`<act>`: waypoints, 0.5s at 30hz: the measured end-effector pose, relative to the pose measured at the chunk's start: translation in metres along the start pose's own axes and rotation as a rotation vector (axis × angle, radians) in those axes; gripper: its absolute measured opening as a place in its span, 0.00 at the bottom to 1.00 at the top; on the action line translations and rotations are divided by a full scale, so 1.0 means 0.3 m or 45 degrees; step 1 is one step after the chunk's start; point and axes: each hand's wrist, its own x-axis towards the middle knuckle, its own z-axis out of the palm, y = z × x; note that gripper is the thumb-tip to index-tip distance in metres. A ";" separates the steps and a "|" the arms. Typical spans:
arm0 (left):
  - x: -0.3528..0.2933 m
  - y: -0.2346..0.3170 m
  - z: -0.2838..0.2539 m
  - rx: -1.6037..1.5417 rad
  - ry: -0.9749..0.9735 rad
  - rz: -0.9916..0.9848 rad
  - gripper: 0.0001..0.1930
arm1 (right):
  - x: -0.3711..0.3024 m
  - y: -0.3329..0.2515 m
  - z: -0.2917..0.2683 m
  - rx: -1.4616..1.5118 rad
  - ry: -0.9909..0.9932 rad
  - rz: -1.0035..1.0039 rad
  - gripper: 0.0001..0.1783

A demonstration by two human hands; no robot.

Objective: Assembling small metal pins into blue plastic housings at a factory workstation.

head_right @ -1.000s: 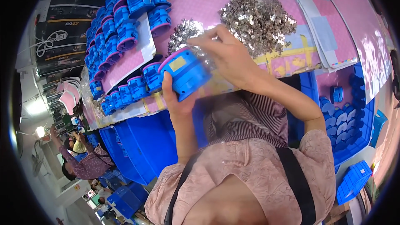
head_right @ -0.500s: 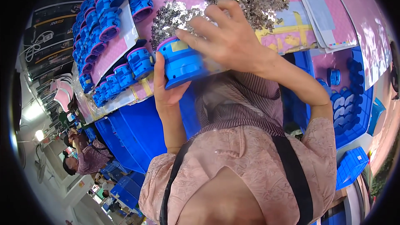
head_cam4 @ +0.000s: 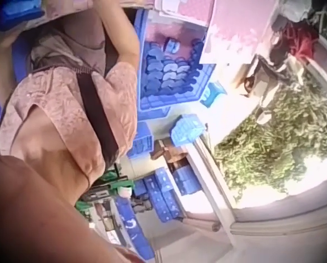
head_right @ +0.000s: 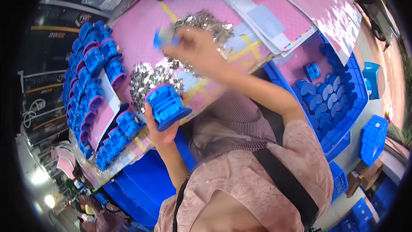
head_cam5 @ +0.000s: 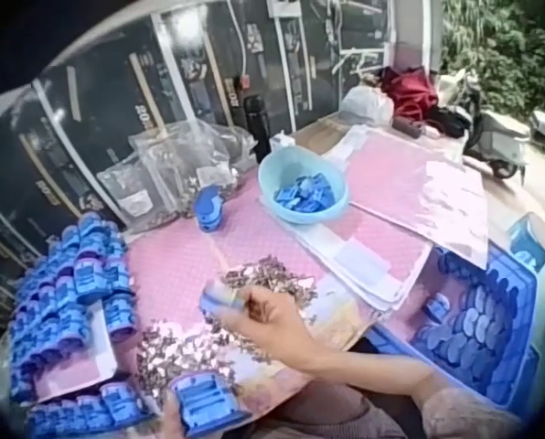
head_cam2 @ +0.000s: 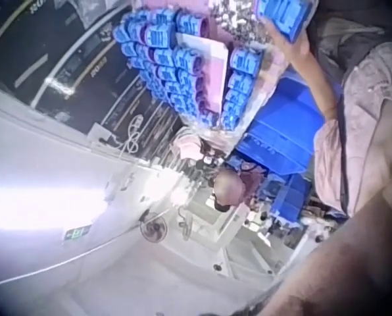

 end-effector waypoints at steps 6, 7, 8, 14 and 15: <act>-0.016 -0.001 -0.016 -0.081 -0.056 0.031 0.33 | 0.309 -0.018 -0.203 0.882 0.366 0.180 0.13; -0.024 0.004 -0.027 -0.176 -0.077 0.034 0.31 | 0.310 -0.015 -0.190 0.948 0.228 0.288 0.15; -0.029 0.011 -0.022 -0.212 -0.105 0.055 0.29 | 0.250 0.007 -0.118 0.793 0.249 0.323 0.17; 0.002 0.026 0.031 0.199 0.225 0.304 0.29 | -0.140 0.065 0.045 -0.387 -0.868 -0.104 0.19; 0.005 0.032 0.017 0.343 0.267 0.311 0.27 | -0.163 0.065 0.063 -0.418 -0.945 -0.039 0.20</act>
